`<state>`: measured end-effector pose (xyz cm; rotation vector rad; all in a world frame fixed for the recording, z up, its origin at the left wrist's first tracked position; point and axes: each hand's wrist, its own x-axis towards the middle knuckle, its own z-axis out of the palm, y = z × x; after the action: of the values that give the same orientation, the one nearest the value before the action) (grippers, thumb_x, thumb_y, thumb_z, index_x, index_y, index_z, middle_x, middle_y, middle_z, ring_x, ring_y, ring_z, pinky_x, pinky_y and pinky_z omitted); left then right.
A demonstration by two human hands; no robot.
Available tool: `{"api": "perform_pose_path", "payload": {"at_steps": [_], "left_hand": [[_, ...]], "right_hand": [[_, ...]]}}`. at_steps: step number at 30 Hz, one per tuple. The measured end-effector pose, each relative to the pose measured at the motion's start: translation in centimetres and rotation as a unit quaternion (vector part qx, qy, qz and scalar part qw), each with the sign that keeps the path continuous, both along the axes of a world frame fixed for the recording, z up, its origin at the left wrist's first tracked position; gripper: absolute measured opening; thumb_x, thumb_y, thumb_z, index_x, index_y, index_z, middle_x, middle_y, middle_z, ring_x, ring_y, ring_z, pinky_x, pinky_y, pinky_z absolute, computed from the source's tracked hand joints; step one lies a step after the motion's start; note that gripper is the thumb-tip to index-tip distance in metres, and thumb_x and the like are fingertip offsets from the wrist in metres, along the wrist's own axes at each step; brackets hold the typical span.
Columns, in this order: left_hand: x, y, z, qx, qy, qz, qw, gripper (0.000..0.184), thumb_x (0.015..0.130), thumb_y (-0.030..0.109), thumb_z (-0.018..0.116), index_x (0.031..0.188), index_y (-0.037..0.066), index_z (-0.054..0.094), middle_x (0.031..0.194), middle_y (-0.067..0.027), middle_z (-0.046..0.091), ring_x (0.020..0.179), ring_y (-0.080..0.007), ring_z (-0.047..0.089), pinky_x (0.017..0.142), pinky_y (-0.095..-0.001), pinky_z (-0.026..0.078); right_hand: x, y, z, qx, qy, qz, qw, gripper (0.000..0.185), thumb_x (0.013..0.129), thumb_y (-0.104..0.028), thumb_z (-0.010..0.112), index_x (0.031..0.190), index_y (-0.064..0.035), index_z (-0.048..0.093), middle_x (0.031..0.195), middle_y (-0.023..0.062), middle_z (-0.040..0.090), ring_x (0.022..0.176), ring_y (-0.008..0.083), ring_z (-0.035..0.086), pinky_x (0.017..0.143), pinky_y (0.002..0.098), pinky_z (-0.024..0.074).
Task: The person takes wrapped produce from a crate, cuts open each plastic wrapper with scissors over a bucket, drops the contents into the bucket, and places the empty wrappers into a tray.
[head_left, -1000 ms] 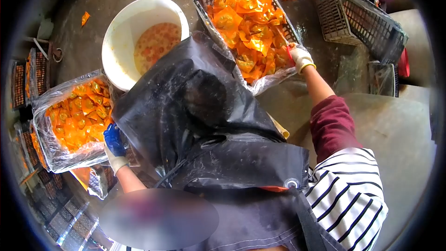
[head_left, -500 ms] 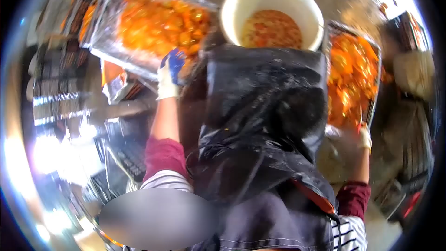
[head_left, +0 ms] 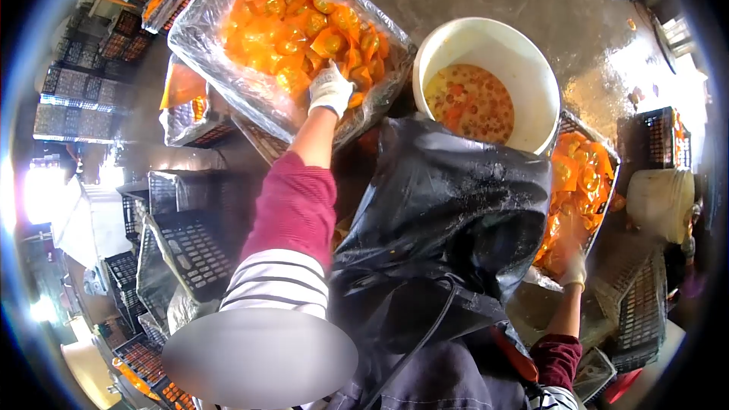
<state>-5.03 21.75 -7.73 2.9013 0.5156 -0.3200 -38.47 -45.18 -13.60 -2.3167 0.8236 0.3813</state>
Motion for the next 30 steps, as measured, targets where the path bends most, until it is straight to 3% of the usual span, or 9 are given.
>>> {"api": "perform_pose_path", "payload": {"at_steps": [4,6,8,10,12,15,22,24,30], "left_hand": [[0.3,1.4,0.6,-0.124,-0.093,-0.008,0.988,0.063,0.079,0.042,0.066,0.126,0.005,0.050,0.110,-0.0187,0.063,0.105,-0.0302,0.059,0.088,-0.0388,0.047],[1.0,3.6,0.2,-0.417,-0.033,0.139,0.898,0.043,0.084,0.036,0.065,0.108,0.000,0.061,0.105,-0.0130,0.065,0.095,-0.0215,0.062,0.080,-0.0296,0.049],[-0.7,4.2,0.8,-0.790,-0.135,0.177,0.572,0.032,0.090,0.022,0.059,0.111,-0.002,0.060,0.108,-0.0112,0.064,0.097,-0.0179,0.061,0.083,-0.0285,0.049],[-2.5,4.4,2.3,-0.874,-0.120,0.180,0.436,0.036,0.091,0.019,0.058,0.122,0.002,0.053,0.118,-0.0132,0.060,0.111,-0.0239,0.056,0.095,-0.0350,0.045],[-3.5,4.0,3.8,-0.883,-0.121,0.188,0.412,0.047,0.086,0.025,0.062,0.129,0.010,0.048,0.130,-0.0113,0.053,0.120,-0.0315,0.049,0.100,-0.0491,0.042],[-4.7,2.5,6.8,-0.940,-0.111,0.146,0.288,0.052,0.084,0.031,0.065,0.128,0.009,0.048,0.129,-0.0121,0.053,0.118,-0.0303,0.051,0.097,-0.0464,0.044],[-2.5,0.8,4.3,-0.842,-0.211,0.192,0.457,0.045,0.086,0.028,0.066,0.124,0.008,0.054,0.123,-0.0069,0.058,0.113,-0.0226,0.055,0.092,-0.0380,0.048],[-0.2,2.6,-1.3,-0.570,-0.365,-0.079,0.732,0.046,0.088,0.023,0.061,0.128,0.004,0.051,0.126,-0.0074,0.057,0.115,-0.0227,0.054,0.097,-0.0304,0.042],[-1.0,-3.2,7.6,-0.724,-0.263,0.143,0.622,0.036,0.091,0.015,0.058,0.119,-0.007,0.053,0.111,-0.0100,0.063,0.098,-0.0158,0.061,0.085,-0.0257,0.047]], "right_hand": [[0.2,-1.3,0.5,-0.050,0.024,0.052,0.997,0.031,0.087,-0.026,0.056,0.108,-0.0038,0.058,0.082,0.0158,0.065,0.077,0.0300,0.063,0.068,0.0367,0.0483],[2.4,3.4,5.7,-0.114,0.087,0.084,0.986,0.037,0.087,-0.032,0.057,0.109,-0.0029,0.057,0.084,0.0161,0.066,0.081,0.0302,0.063,0.071,0.0370,0.0482],[3.1,4.5,6.7,-0.186,0.076,0.183,0.962,0.043,0.086,-0.038,0.058,0.111,-0.0029,0.057,0.084,0.0168,0.066,0.080,0.0298,0.063,0.071,0.0371,0.0480],[4.1,6.3,7.5,-0.146,0.053,0.136,0.978,0.052,0.085,-0.046,0.059,0.111,-0.0012,0.055,0.081,0.0167,0.065,0.076,0.0291,0.063,0.068,0.0382,0.0484],[4.6,7.1,7.4,-0.133,0.022,0.131,0.982,0.057,0.085,-0.051,0.058,0.110,0.0000,0.055,0.081,0.0168,0.065,0.074,0.0290,0.063,0.066,0.0389,0.0484],[5.3,9.3,8.5,-0.099,-0.035,0.122,0.987,0.063,0.085,-0.057,0.052,0.109,0.0012,0.054,0.081,0.0179,0.065,0.074,0.0301,0.063,0.069,0.0398,0.0480],[3.7,6.0,4.9,-0.173,-0.054,0.241,0.953,0.043,0.096,-0.034,0.035,0.087,-0.0035,0.064,0.068,0.0138,0.066,0.077,0.0306,0.064,0.090,0.0426,0.0420],[3.0,5.9,4.8,-0.168,-0.089,0.238,0.953,0.041,0.095,-0.034,0.037,0.088,-0.0036,0.064,0.069,0.0148,0.065,0.078,0.0319,0.063,0.088,0.0427,0.0424],[3.4,4.9,3.7,0.017,-0.244,0.124,0.962,0.028,0.091,-0.026,0.047,0.106,-0.0047,0.059,0.094,0.0139,0.063,0.092,0.0288,0.060,0.087,0.0387,0.0440]]}}
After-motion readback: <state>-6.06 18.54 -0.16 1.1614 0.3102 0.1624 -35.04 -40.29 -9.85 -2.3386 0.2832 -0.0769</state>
